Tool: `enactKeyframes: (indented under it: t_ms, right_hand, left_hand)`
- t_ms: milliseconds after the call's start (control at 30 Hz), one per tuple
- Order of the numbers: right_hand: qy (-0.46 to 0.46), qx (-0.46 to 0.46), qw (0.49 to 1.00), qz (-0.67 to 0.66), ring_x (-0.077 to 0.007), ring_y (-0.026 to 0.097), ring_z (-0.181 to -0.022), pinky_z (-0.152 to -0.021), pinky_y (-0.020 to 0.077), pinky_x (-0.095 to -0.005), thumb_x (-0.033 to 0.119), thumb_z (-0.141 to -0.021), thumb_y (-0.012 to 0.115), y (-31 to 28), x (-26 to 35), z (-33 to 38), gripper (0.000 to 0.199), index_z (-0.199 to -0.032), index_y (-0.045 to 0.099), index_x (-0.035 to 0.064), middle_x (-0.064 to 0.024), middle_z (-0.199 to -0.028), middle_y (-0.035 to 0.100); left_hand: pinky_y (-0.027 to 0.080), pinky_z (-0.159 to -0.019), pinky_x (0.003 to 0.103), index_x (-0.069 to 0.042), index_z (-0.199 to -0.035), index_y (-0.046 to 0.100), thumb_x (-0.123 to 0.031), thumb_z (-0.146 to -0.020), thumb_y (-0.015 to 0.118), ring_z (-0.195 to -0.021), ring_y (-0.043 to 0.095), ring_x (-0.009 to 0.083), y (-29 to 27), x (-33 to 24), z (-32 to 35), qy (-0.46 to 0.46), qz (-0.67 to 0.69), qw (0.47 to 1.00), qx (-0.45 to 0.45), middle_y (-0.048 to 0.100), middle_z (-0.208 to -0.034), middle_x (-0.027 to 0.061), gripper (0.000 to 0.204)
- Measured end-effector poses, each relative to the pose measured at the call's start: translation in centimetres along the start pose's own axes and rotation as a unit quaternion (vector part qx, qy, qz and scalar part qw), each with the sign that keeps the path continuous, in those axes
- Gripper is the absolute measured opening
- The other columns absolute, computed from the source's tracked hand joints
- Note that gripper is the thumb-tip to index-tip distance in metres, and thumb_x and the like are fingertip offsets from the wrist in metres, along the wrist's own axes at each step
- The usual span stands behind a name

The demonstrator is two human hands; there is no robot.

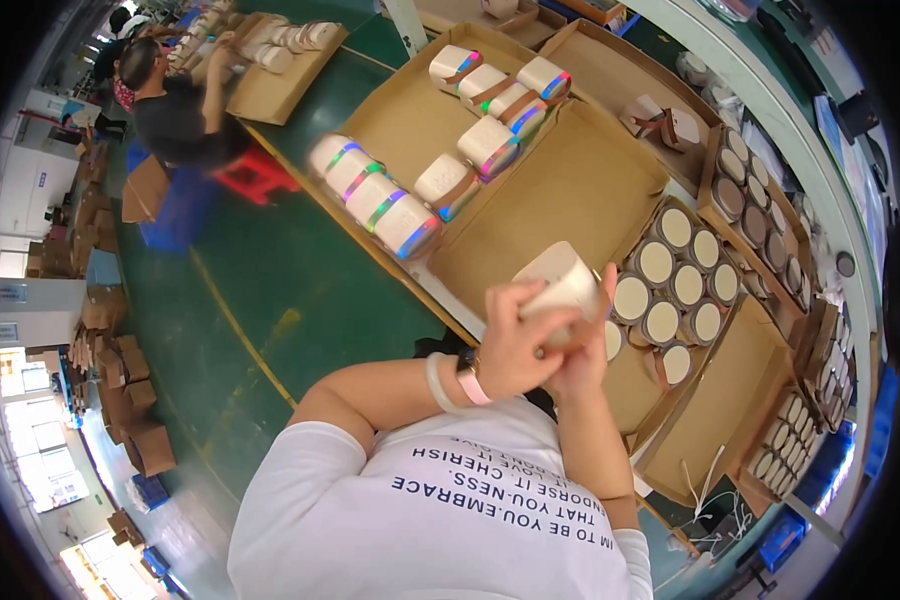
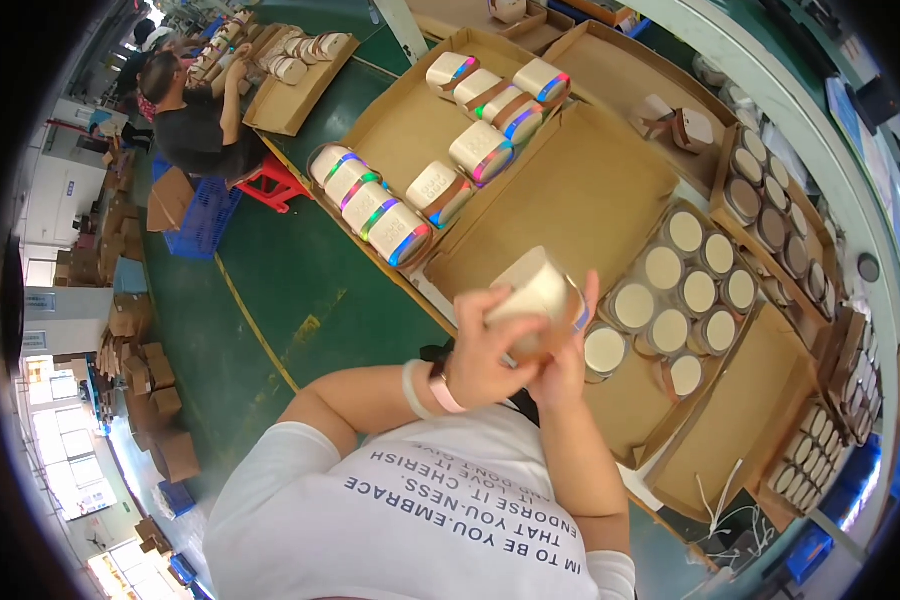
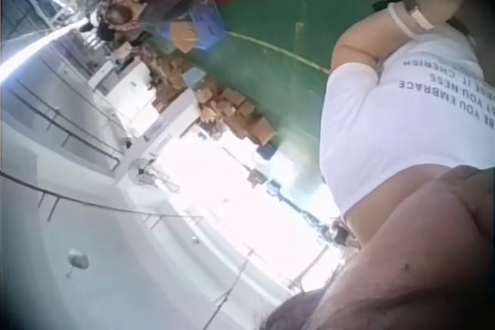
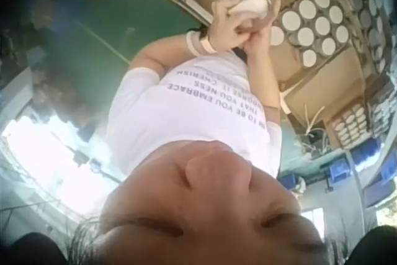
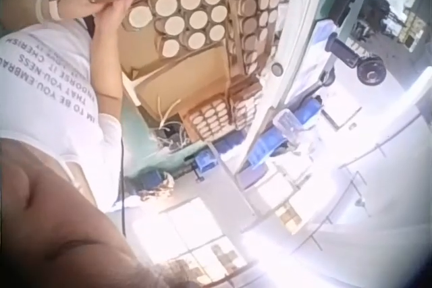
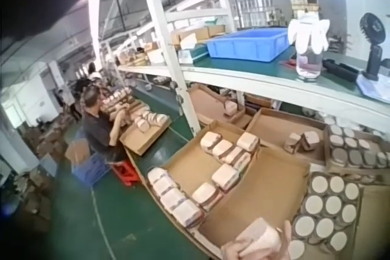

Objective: Organizes and places electronic LED cube lights into packaging boxes at an assembly line.

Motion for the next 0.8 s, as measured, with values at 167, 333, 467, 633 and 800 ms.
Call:
enactKeyframes:
  t_ms: [167, 333, 467, 633, 800]
  right_hand:
    - [0.007, -0.063, 0.998, 0.014, -0.0262, 0.046, -0.117, -0.096, 0.0420, -0.0404, 0.012, -0.075, 0.066, -3.7, 3.3, 1.7, 0.082, -0.141, 0.018, 0.0189, -0.0120, -0.131, 0.040]
    - [-0.305, -0.091, 0.473, 0.822, -0.0316, 0.042, -0.115, -0.096, 0.0359, -0.0430, 0.018, -0.067, 0.075, -10.5, 13.6, 8.0, 0.067, -0.124, 0.042, 0.0105, -0.0127, -0.126, 0.038]
    - [-0.625, -0.411, 0.387, 0.539, -0.0338, 0.058, -0.089, -0.076, 0.0488, -0.0454, 0.037, -0.074, 0.069, -3.7, 31.5, 21.2, 0.059, -0.109, 0.045, -0.0043, -0.0195, -0.092, 0.057]
    - [-0.796, -0.218, 0.237, 0.512, -0.0208, 0.062, -0.076, -0.062, 0.0469, -0.0382, 0.030, -0.070, 0.073, 6.6, 28.6, 25.7, 0.043, -0.099, 0.058, 0.0019, -0.0097, -0.082, 0.064]
    - [-0.714, -0.221, 0.263, 0.610, -0.0452, 0.058, -0.090, -0.060, 0.0535, -0.0564, 0.039, -0.084, 0.042, -1.0, 28.0, 24.8, 0.047, -0.087, 0.053, -0.0065, -0.0295, -0.096, 0.056]
  left_hand:
    - [0.035, -0.097, 0.046, -0.011, -0.126, 0.045, -0.009, -0.059, 0.076, -0.113, 0.042, 0.0404, 2.5, -0.4, 0.9, 0.100, 0.107, 0.975, 0.168, 0.038, -0.127, 0.0205, 0.073]
    - [0.037, -0.096, 0.049, -0.005, -0.126, 0.043, -0.018, -0.063, 0.069, -0.114, 0.042, 0.0444, 2.0, 8.2, -4.6, 0.084, -0.203, 0.962, 0.164, 0.038, -0.126, 0.0278, 0.069]
    - [0.038, -0.091, 0.052, -0.011, -0.134, 0.037, -0.022, -0.067, 0.071, -0.113, 0.040, 0.0500, -0.3, 17.7, -11.5, -0.007, -0.455, 0.888, 0.067, 0.037, -0.126, 0.0329, 0.076]
    - [0.040, -0.090, 0.052, -0.014, -0.141, 0.023, -0.031, -0.066, 0.075, -0.109, 0.043, 0.0516, 0.6, 21.3, -15.5, -0.141, -0.385, 0.876, 0.253, 0.037, -0.124, 0.0365, 0.093]
    - [0.042, -0.091, 0.048, -0.012, -0.140, 0.025, -0.034, -0.064, 0.078, -0.107, 0.047, 0.0476, 0.7, 26.4, -17.7, -0.084, -0.327, 0.912, 0.231, 0.041, -0.122, 0.0331, 0.095]
Point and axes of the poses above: each hand's wrist, its own z-axis away from the middle knuckle, its own y-axis out of the palm, x = y × z, the point moved 5 cm from there along -z, towards the middle knuckle
